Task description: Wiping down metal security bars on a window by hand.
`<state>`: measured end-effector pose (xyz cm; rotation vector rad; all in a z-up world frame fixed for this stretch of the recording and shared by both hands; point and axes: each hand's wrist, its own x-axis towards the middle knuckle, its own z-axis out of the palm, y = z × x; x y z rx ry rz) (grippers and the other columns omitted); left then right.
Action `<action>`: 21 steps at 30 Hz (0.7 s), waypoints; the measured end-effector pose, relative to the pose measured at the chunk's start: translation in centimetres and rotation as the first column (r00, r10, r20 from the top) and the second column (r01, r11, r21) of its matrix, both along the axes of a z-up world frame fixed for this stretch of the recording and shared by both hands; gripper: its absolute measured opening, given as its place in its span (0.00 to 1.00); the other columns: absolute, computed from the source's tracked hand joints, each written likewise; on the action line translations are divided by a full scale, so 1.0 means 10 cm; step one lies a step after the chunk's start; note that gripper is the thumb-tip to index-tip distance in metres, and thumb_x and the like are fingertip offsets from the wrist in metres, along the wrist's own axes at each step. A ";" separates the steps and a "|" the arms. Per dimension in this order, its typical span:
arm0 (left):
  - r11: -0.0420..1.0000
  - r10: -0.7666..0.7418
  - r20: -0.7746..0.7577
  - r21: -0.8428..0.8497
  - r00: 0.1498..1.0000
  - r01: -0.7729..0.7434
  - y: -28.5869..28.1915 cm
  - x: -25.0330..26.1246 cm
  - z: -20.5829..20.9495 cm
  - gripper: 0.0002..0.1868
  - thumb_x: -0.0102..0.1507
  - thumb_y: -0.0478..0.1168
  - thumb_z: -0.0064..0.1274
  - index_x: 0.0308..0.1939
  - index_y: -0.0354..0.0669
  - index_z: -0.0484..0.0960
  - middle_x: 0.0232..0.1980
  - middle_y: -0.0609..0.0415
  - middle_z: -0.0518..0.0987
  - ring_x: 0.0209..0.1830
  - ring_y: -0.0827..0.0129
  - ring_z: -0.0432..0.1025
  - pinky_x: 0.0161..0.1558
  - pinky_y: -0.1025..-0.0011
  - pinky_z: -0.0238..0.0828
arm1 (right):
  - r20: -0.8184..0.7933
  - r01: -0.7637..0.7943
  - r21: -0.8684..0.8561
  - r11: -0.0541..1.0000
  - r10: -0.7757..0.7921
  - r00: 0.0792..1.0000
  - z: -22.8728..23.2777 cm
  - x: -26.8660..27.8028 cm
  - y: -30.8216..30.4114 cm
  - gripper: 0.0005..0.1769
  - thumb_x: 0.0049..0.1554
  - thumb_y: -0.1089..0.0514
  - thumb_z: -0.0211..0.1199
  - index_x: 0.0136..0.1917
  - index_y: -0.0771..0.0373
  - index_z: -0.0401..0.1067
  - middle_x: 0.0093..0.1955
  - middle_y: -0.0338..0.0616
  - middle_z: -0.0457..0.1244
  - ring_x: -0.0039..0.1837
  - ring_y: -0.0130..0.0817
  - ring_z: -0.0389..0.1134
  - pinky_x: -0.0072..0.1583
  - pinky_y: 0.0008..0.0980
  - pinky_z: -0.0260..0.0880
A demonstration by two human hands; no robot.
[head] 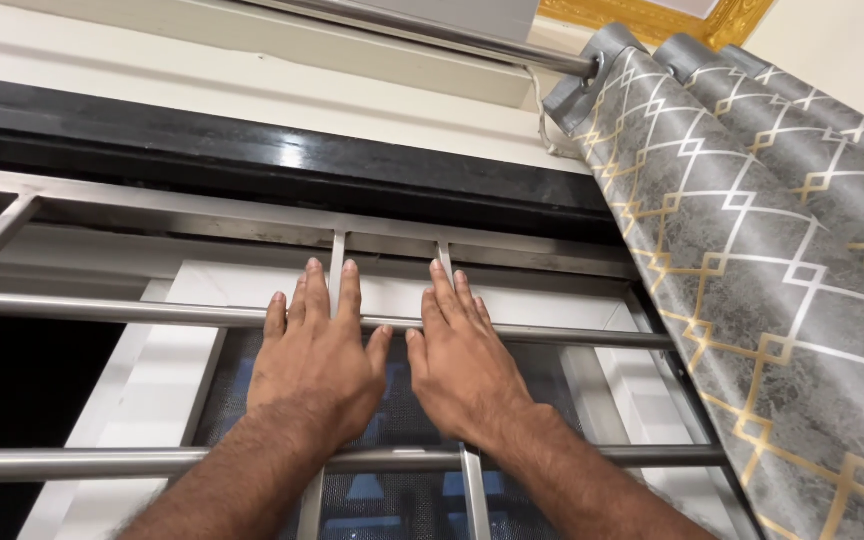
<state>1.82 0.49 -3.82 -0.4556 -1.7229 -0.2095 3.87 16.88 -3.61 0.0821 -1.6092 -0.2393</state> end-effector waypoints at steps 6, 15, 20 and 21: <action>0.996 0.072 0.024 -0.059 0.997 -0.070 -0.08 0.08 -0.19 0.36 0.72 0.59 0.20 0.79 0.45 0.42 0.82 0.38 0.39 0.83 0.56 0.30 0.79 0.53 0.23 | 0.032 0.083 -0.007 0.997 -0.082 0.996 -0.21 0.07 -0.12 0.33 0.67 0.46 0.37 0.80 0.65 0.46 0.84 0.52 0.37 0.85 0.50 0.32 0.81 0.50 0.31; 0.997 -0.071 -0.048 -0.041 0.996 0.069 -0.10 -0.10 -0.40 0.39 0.69 0.58 0.23 0.80 0.47 0.37 0.84 0.41 0.34 0.84 0.56 0.25 0.75 0.50 0.24 | 0.000 0.105 0.000 0.994 -0.105 0.994 -0.46 0.06 -0.17 0.37 0.64 0.47 0.39 0.82 0.64 0.41 0.86 0.52 0.39 0.85 0.51 0.32 0.78 0.54 0.30; 0.991 -0.131 -0.094 -0.049 0.987 0.127 -0.11 -0.19 -0.54 0.39 0.69 0.58 0.23 0.80 0.48 0.39 0.84 0.41 0.32 0.83 0.54 0.26 0.76 0.49 0.25 | -0.056 0.095 0.038 0.995 -0.093 0.994 -0.66 0.00 -0.19 0.39 0.64 0.46 0.39 0.83 0.64 0.42 0.87 0.51 0.36 0.85 0.55 0.26 0.78 0.61 0.26; 0.990 -0.132 -0.060 -0.048 0.989 0.130 -0.11 -0.18 -0.56 0.38 0.69 0.58 0.22 0.80 0.48 0.39 0.84 0.41 0.31 0.84 0.55 0.25 0.76 0.49 0.25 | -0.053 0.113 0.037 0.993 -0.111 0.992 -0.69 -0.02 -0.19 0.37 0.64 0.46 0.38 0.81 0.64 0.45 0.87 0.50 0.36 0.86 0.55 0.25 0.78 0.63 0.24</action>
